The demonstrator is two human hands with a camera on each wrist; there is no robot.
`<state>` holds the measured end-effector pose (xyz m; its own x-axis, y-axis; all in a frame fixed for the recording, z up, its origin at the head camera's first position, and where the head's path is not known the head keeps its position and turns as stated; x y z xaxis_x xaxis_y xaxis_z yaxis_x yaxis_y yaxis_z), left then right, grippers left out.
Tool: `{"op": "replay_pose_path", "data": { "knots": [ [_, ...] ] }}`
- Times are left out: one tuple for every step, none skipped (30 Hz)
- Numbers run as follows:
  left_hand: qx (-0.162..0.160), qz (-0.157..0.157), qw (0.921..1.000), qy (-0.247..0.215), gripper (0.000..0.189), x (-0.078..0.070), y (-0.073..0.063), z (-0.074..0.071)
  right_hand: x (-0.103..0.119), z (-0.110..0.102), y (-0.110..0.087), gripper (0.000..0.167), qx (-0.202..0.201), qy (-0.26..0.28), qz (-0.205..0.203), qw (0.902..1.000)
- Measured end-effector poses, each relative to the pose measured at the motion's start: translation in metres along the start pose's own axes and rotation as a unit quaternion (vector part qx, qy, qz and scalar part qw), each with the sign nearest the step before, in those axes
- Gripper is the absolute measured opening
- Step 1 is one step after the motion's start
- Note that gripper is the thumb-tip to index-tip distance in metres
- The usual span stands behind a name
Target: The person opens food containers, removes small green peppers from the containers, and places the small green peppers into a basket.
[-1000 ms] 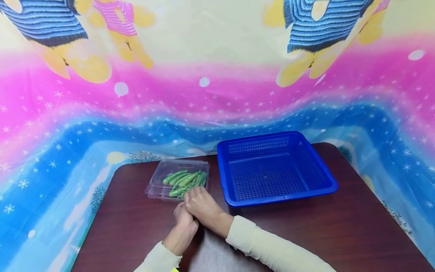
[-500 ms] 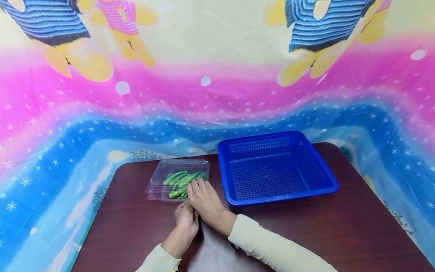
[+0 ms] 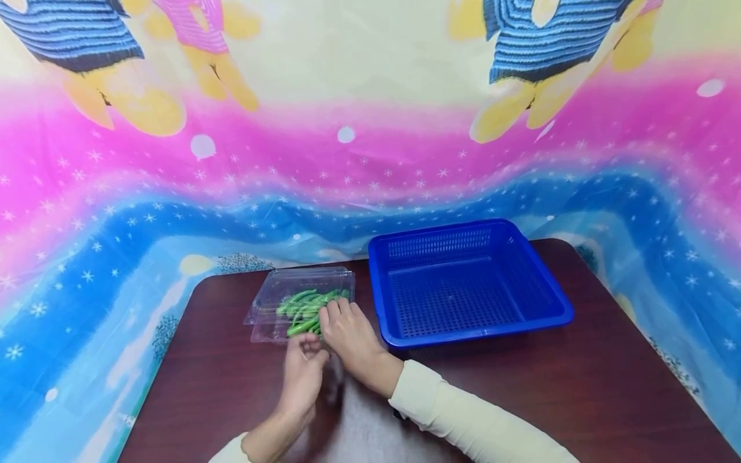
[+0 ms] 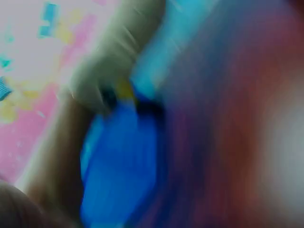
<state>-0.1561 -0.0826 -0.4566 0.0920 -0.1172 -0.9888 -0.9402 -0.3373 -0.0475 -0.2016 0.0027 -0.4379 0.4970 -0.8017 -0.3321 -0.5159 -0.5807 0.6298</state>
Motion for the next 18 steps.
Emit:
{"op": "replay_pose_path", "data": {
  "knots": [
    [-0.007,0.075,0.9942,0.077,0.036,-0.009,0.002,-0.006,0.0,-0.001,0.0,0.005,-0.003,0.001,-0.002,1.0],
    [-0.015,0.153,0.975,0.16,0.041,-0.017,0.005,-0.012,0.001,-0.001,0.001,0.006,-0.005,0.001,-0.003,1.0],
    [-0.026,0.228,0.9427,0.242,0.046,-0.024,0.008,-0.017,0.001,-0.001,0.001,0.007,-0.005,0.0,-0.003,1.0],
    [-0.041,0.289,0.9028,0.316,0.053,-0.029,0.012,-0.023,0.001,-0.002,0.001,0.009,-0.006,0.0,-0.003,1.0],
    [-0.052,0.335,0.8632,0.374,0.061,-0.033,0.016,-0.028,0.001,-0.002,0.001,0.011,-0.005,0.0,-0.001,1.0],
    [-0.053,0.368,0.8293,0.418,0.071,-0.034,0.021,-0.033,0.001,-0.003,0.001,0.013,-0.004,-0.001,0.0,1.0],
    [-0.052,0.391,0.7996,0.453,0.08,-0.034,0.027,-0.039,0.0,-0.003,0.001,0.015,-0.003,0.002,0.003,1.0],
    [-0.049,0.407,0.7746,0.481,0.087,-0.033,0.033,-0.044,0.0,-0.003,0.001,0.016,-0.001,0.003,0.006,1.0],
    [-0.042,0.416,0.7582,0.5,0.09,-0.032,0.04,-0.05,0.0,-0.004,0.001,0.017,0.001,0.006,0.008,0.9999],
    [-0.035,0.42,0.7476,0.513,0.09,-0.03,0.047,-0.056,0.0,-0.005,0.001,0.018,0.003,0.011,0.009,0.9999],
    [-0.026,0.429,0.7389,0.519,0.087,-0.028,0.052,-0.061,0.001,-0.005,0.001,0.019,0.003,0.014,0.008,0.9999],
    [-0.016,0.441,0.7314,0.52,0.081,-0.027,0.056,-0.065,0.001,-0.005,0.0,0.02,0.004,0.018,0.008,0.9998],
    [-0.006,0.455,0.7253,0.517,0.075,-0.026,0.06,-0.068,0.001,-0.005,0.0,0.02,0.005,0.019,0.007,0.9998],
    [0.006,0.472,0.7182,0.512,0.07,-0.026,0.062,-0.07,0.0,-0.006,0.001,0.021,0.007,0.02,0.007,0.9997],
    [0.019,0.488,0.7113,0.505,0.066,-0.026,0.065,-0.072,0.0,-0.006,0.001,0.022,0.009,0.019,0.008,0.9997],
    [0.031,0.506,0.7018,0.5,0.062,-0.026,0.066,-0.073,-0.001,-0.006,0.002,0.022,0.01,0.02,0.009,0.9997],
    [0.041,0.523,0.6918,0.496,0.06,-0.026,0.068,-0.073,-0.002,-0.006,0.003,0.023,0.011,0.02,0.01,0.9997],
    [0.05,0.537,0.6817,0.494,0.058,-0.026,0.07,-0.073,-0.003,-0.006,0.004,0.023,0.012,0.022,0.011,0.9996]
  ]
}}
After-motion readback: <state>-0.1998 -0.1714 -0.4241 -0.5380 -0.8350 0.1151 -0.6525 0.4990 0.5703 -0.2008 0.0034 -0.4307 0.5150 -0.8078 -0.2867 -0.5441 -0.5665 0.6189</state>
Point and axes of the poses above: each hand's wrist, its own y-axis towards the middle knuckle, its own z-axis out of the palm, x = y × z, the point moved 5 cm from there along y, towards the middle knuckle, and after that the axes turned 3 degrees about -x, right-handed, at the moved point
